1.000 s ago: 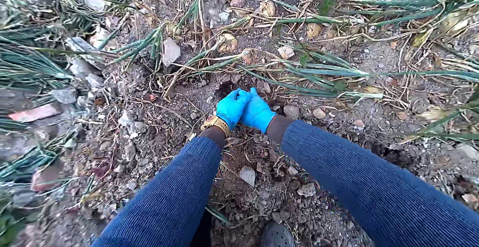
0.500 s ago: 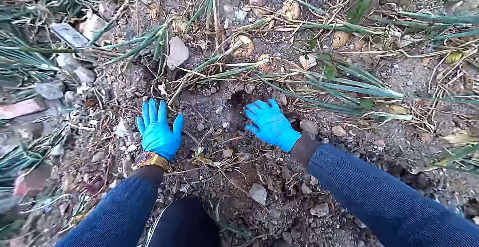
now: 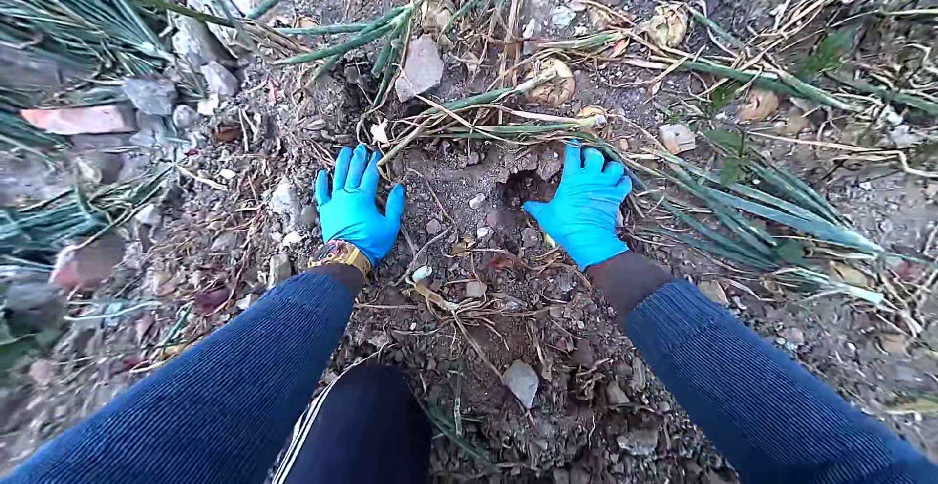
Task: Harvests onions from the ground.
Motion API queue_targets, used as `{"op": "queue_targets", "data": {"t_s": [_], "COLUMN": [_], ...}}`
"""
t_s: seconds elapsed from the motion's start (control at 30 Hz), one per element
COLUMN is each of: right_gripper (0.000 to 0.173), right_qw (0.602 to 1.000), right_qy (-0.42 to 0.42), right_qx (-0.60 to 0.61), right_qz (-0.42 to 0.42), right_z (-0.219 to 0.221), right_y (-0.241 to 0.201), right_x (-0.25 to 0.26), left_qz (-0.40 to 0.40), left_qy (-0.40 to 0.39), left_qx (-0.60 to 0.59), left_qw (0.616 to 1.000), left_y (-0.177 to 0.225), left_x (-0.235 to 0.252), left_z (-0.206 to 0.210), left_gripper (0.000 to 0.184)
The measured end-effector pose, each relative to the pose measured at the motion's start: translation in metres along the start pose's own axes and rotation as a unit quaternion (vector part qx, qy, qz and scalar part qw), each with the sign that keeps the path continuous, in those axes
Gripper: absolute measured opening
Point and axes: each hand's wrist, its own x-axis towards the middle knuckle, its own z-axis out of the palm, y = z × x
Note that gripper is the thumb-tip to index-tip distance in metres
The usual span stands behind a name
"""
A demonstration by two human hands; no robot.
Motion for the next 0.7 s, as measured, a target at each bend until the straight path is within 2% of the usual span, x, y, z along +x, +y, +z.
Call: {"op": "queue_targets", "data": {"t_s": [0.1,0.17,0.23,0.27,0.33,0.37,0.4,0.47,0.53,0.6,0.63,0.7], "right_gripper": [0.128,0.12,0.098,0.081,0.051,0.043,0.042,0.054,0.056,0.045,0.041,0.046], "right_qw": [0.999,0.999,1.0,0.999,0.997,0.994,0.992,0.986,0.982,0.973,0.965,0.96], "right_qy": [-0.032,-0.044,-0.027,-0.008,0.044,0.072,0.097,0.131,0.169,0.159,0.115,-0.007], "right_qx": [-0.013,-0.014,0.01,0.03,0.067,0.076,0.075,0.067,0.077,0.127,0.151,0.11], "right_qz": [0.003,-0.001,-0.013,-0.017,-0.012,0.004,0.037,0.08,0.026,-0.113,-0.182,-0.257], "right_z": [-0.011,-0.017,-0.016,-0.016,-0.022,-0.03,-0.042,-0.074,-0.091,-0.074,-0.056,-0.012], "right_y": [-0.001,0.001,0.007,0.016,0.05,0.07,0.087,0.113,0.115,0.093,0.078,0.054], "right_x": [0.011,0.013,0.012,0.013,0.018,0.024,0.028,0.031,0.015,-0.012,-0.022,-0.033], "left_qz": [0.002,0.004,0.003,0.001,-0.004,-0.004,-0.003,0.001,-0.001,0.0,0.001,0.006], "left_qy": [-0.001,-0.003,-0.002,-0.003,-0.008,-0.007,-0.009,-0.01,-0.01,-0.011,-0.011,-0.005], "left_qx": [0.0,0.002,0.002,0.005,0.009,0.011,0.012,0.007,0.002,0.005,0.009,0.013], "left_qw": [1.0,1.0,1.0,1.0,1.0,1.0,1.0,1.0,1.0,1.0,1.0,1.0], "left_y": [-0.001,0.001,0.001,0.0,-0.001,-0.002,-0.002,0.0,0.001,0.0,0.0,0.001], "left_x": [-0.003,-0.001,0.001,0.001,0.0,0.0,0.0,0.002,0.001,0.0,0.001,0.002], "left_z": [0.0,-0.002,-0.002,-0.002,-0.001,-0.001,-0.001,-0.002,-0.003,-0.003,-0.003,-0.002], "left_gripper": [0.072,0.073,0.073,0.074,0.073,0.073,0.073,0.073,0.073,0.073,0.073,0.073]}}
